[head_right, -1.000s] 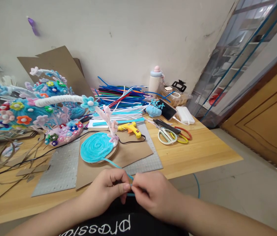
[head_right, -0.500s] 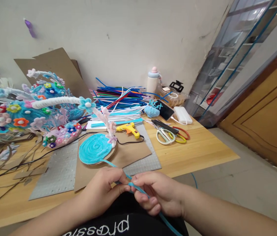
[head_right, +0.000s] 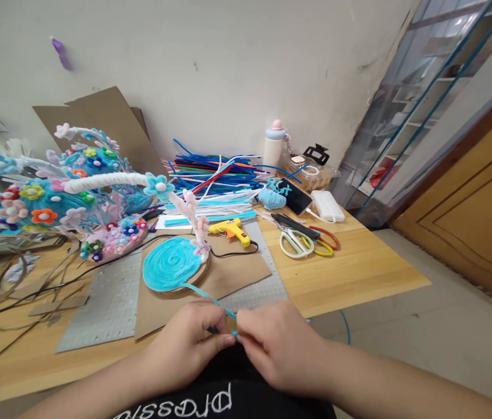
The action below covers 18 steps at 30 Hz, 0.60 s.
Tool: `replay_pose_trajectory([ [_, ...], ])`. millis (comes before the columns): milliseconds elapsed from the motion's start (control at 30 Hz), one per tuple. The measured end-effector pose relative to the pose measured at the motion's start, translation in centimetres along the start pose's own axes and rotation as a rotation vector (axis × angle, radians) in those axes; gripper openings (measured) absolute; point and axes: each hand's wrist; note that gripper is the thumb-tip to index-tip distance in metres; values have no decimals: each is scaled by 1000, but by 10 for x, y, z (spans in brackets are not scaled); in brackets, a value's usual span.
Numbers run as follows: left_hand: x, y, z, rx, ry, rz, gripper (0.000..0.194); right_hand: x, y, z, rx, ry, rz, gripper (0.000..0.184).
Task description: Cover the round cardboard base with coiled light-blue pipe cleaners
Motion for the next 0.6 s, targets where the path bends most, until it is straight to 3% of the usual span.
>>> replay_pose_trajectory([
  [67, -3, 5, -4, 264, -144, -52, 17, 3, 1, 0, 322, -286, 111, 21],
  [133, -5, 10, -8, 625, -241, -142, 20, 4, 0, 1, 505, -464, 189, 26],
  [233, -6, 12, -16, 974, -249, -198, 26, -1, -3, 5, 541, -510, 240, 29],
  [367, -1, 3, -25, 824, -163, -35, 32, -8, -23, 25, 496, -431, 284, 26],
  [433, 2, -2, -25, 692, -98, 2, 29, -8, -40, 36, 580, -450, 392, 26],
  [500, 4, -5, -21, 580, -13, -16, 22, -5, -57, 42, 703, -439, 582, 26],
  [567, 2, -6, -16, 500, 58, -12, 30, -1, -72, 40, 764, -433, 697, 29],
  [600, 0, -6, -13, 497, 75, 9, 37, 0, -77, 35, 754, -458, 693, 30],
])
Point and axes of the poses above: each hand's wrist, its own x-axis away from the middle knuckle, its own y-axis out of the palm, z = x × y, and after that the axes turned 1 degree about -x, right-handed
